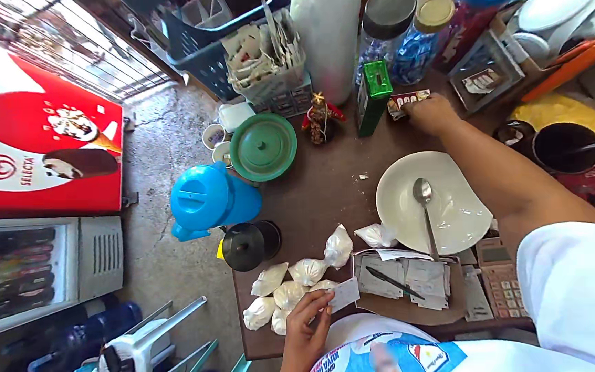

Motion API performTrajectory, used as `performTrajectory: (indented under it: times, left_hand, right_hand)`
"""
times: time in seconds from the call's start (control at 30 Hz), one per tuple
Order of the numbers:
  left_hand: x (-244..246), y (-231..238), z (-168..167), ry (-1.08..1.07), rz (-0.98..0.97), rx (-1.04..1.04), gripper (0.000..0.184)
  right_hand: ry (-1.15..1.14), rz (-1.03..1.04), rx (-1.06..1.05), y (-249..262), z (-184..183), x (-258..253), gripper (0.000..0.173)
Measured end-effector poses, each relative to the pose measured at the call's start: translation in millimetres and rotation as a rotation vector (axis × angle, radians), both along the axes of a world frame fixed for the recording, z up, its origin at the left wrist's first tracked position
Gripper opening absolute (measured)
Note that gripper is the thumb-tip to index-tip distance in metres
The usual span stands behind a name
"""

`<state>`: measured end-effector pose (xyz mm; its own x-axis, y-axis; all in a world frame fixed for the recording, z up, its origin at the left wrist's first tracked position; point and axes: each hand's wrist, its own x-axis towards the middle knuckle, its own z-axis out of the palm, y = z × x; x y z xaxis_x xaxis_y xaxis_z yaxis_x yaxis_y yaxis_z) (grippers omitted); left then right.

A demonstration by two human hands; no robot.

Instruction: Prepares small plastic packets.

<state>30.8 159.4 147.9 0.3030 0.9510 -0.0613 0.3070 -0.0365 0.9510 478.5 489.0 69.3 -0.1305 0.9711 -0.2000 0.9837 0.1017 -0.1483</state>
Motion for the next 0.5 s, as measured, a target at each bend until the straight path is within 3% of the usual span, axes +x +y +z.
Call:
performTrajectory:
  times: [0.17,0.37,0.5]
  left_hand:
    - [1.3,2.5,-1.4,0.005,0.001,-0.004,0.024]
    - [2.2,4.7,-1.6,-0.002,0.01,-0.015,0.024]
    - [2.0,5.3,3.9,0.021,0.023,-0.052,0.023]
  right_hand:
    - [0.026,0.027,0.21,17.3,32.0,13.1,0.019]
    - [0.026,-0.038,0.047,57.7,48.9,17.5,0.021]
    - [0.06,-0.076,0.073,62.5,48.3,13.0,0.019]
